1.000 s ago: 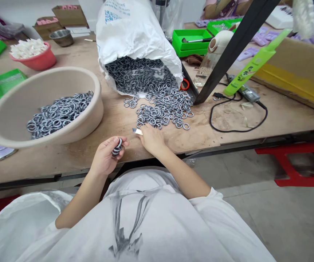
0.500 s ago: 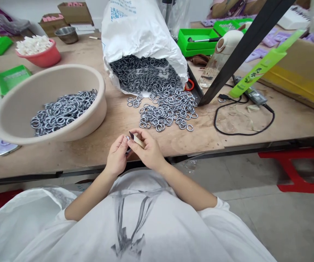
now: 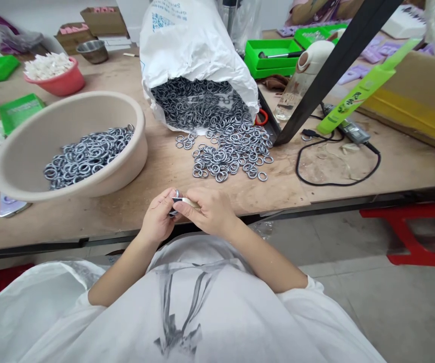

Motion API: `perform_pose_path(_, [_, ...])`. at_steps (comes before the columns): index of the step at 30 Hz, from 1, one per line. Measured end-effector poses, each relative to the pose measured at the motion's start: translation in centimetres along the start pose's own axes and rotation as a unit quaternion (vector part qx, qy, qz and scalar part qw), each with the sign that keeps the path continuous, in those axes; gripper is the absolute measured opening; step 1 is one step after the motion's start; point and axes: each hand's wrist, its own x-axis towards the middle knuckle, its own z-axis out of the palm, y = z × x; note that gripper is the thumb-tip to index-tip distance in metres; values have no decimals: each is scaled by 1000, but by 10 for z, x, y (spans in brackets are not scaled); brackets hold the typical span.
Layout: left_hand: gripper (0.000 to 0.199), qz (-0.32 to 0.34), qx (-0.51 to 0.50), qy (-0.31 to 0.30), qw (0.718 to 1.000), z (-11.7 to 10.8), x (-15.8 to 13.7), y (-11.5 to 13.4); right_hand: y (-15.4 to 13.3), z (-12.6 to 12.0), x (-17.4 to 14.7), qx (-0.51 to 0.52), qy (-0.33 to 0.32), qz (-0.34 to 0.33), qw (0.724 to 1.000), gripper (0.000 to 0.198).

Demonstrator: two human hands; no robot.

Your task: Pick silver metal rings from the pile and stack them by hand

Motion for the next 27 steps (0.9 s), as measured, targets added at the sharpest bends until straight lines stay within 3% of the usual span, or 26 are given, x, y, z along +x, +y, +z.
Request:
perform_pose_path(3, [42, 5, 32, -52, 998, -3, -4, -1, 11, -2, 4, 0, -11, 37, 999, 49])
perform_pose_path(7, [42, 6, 47, -144, 988, -4, -8, 0, 37, -5, 20, -100, 22, 159, 982, 48])
perform_pose_path(10, [40, -18, -1, -92, 996, -6, -5, 3, 48, -1, 36, -240, -26, 185, 953, 30])
perform_pose_path(12, [34, -45, -32, -48, 997, -9, -2, 6, 49, 4, 46, -317, -72, 193, 926, 29])
perform_pose_path(17, [24, -81, -96, 45, 991, -18, 10, 10, 47, 9, 57, -387, -120, 221, 887, 26])
perform_pose_path(21, [10, -122, -142, 105, 977, -22, 18, 12, 41, 8, 51, -381, -123, 219, 890, 31])
perform_pose_path(24, [21, -130, -150, 122, 973, -22, 21, 11, 38, 8, 43, -356, -134, 199, 903, 32])
perform_pose_path(27, [29, -87, -114, 111, 983, -22, 21, 7, 40, 7, 37, -299, -127, 185, 927, 24])
